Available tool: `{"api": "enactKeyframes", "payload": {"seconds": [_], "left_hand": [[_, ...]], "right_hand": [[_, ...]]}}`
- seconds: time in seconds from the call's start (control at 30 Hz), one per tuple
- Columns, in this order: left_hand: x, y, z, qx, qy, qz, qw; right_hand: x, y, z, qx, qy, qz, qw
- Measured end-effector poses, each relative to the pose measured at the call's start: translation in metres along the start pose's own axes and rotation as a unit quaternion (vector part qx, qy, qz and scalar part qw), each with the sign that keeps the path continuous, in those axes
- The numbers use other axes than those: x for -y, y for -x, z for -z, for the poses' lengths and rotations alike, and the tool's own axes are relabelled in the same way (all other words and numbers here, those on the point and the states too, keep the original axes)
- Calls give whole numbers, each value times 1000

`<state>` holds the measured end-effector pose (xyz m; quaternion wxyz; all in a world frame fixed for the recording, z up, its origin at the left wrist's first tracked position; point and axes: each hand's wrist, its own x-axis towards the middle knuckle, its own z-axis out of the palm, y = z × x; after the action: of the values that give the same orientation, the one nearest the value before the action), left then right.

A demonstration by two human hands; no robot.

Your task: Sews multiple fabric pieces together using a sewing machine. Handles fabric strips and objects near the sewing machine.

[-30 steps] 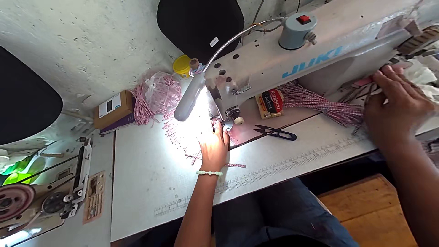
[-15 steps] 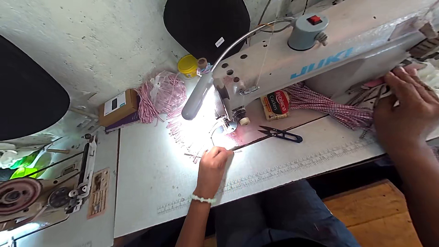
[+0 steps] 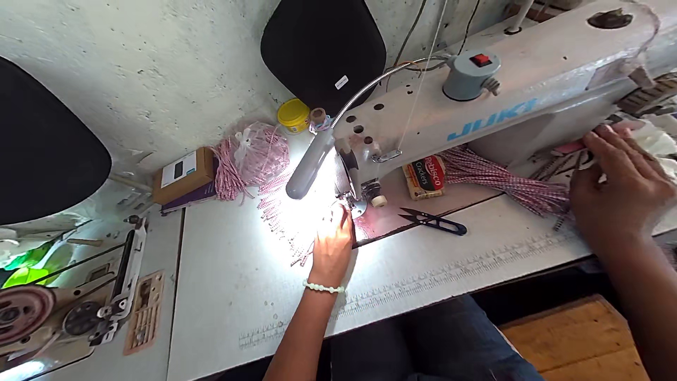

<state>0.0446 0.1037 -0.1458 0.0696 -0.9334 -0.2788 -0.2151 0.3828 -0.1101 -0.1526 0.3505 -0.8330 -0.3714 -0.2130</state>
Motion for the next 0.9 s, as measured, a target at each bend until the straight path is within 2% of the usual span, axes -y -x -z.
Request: {"api": "enactKeyframes", "payload": {"seconds": [0.13,0.27,0.57,0.67,0.77,0.83,0.9], "left_hand": [[-5,-4,9,61,1,15,998],[-3,-6,6,47,13,20,999],[2,-17,7,108,66,68,990],[5,-24,11,142,80,80,983],[7,-35,25,240,123,120,955],[7,-34,29,251,157,132,946],[5,-29,31,227,180,140,947]], "right_hand": [[-1,2,0,0,3,0,1000],[1,1,0,5,5,-6,1000],[3,0,1,7,8,-6,1000],[3,2,4,42,17,-27,999],[2,3,5,113,29,-57,992],[1,2,4,119,30,-64,990],[1,2,4,112,29,-62,991]]}}
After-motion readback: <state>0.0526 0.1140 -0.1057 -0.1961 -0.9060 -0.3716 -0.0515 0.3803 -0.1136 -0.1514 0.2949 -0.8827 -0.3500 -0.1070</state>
